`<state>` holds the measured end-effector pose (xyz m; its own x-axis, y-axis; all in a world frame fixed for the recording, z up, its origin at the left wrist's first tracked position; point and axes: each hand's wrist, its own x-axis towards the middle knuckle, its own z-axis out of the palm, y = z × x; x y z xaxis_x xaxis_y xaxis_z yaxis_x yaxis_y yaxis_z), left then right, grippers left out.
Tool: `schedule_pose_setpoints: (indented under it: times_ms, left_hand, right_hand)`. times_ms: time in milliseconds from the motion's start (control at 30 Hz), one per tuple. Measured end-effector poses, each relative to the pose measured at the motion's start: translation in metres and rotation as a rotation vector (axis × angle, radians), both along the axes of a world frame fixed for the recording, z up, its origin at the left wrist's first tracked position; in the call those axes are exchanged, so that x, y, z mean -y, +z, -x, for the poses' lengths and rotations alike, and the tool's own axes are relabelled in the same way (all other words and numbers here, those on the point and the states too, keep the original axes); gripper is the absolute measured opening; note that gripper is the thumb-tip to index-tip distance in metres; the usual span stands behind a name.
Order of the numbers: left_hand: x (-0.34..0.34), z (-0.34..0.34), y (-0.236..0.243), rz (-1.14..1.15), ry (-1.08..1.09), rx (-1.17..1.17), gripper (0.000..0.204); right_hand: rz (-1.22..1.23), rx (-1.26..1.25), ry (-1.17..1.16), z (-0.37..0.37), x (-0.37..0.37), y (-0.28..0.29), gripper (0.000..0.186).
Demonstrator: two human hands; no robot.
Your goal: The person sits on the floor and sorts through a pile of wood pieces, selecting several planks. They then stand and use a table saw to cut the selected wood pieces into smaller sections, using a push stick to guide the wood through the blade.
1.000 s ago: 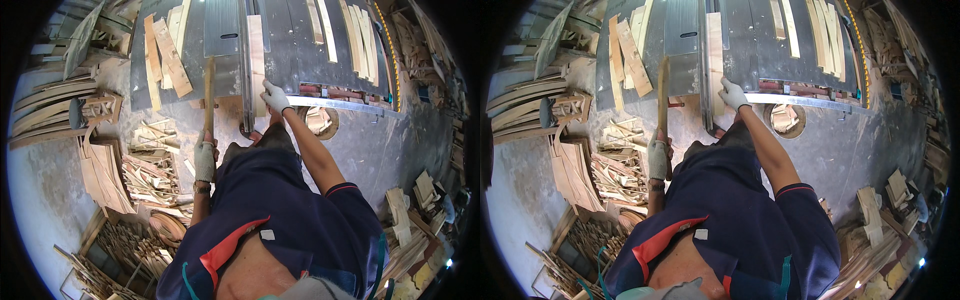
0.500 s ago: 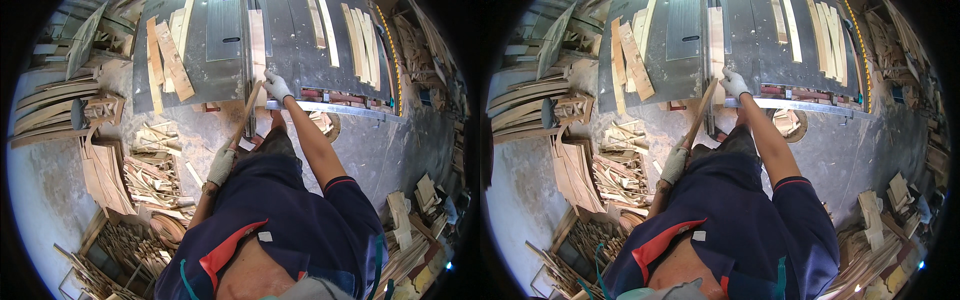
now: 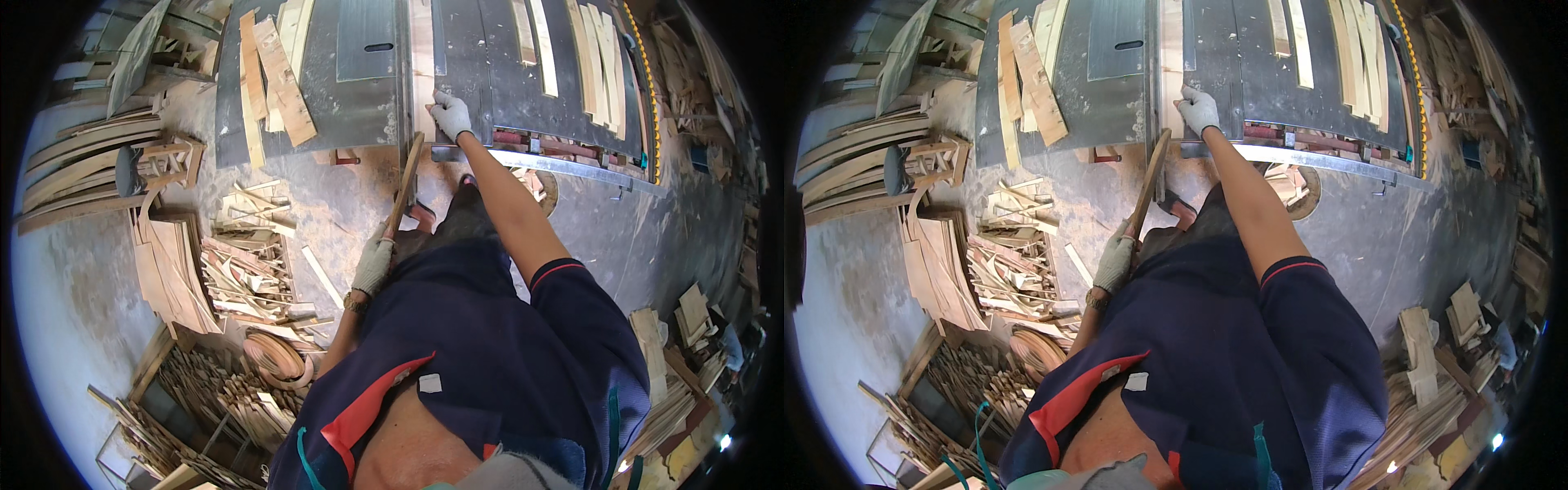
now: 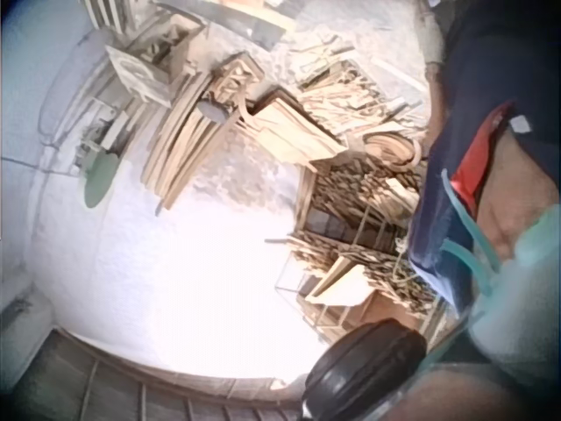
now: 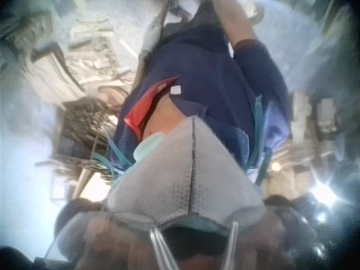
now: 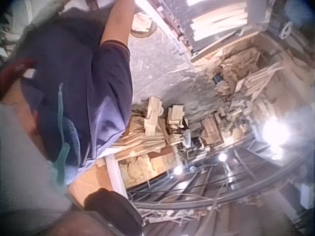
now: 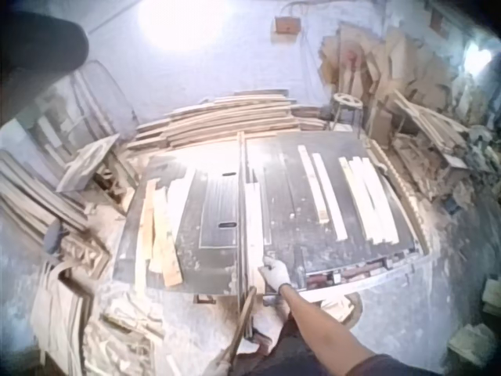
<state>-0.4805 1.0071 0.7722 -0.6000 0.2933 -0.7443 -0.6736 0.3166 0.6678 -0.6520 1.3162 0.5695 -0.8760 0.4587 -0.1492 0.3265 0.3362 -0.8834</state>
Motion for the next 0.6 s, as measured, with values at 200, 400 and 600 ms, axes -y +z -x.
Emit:
schedule_pose_setpoints:
  times_ms: [200,400,600]
  left_hand:
    - [-0.026,-0.027,-0.022,0.035,0.066,-0.108,0.051]
    - [-0.055,-0.048,-0.056,0.118,0.136,-0.257,0.048]
    - [-0.084,-0.049,-0.055,0.102,0.338,-0.112,0.03]
  right_hand:
    - [0.146,0.04,0.011,0.0,0.003,0.014,0.05]
    - [0.086,-0.005,0.068,0.002,-0.002,0.004,0.051]
    - [0.38,0.072,0.23,-0.007,-0.017,0.027,0.047]
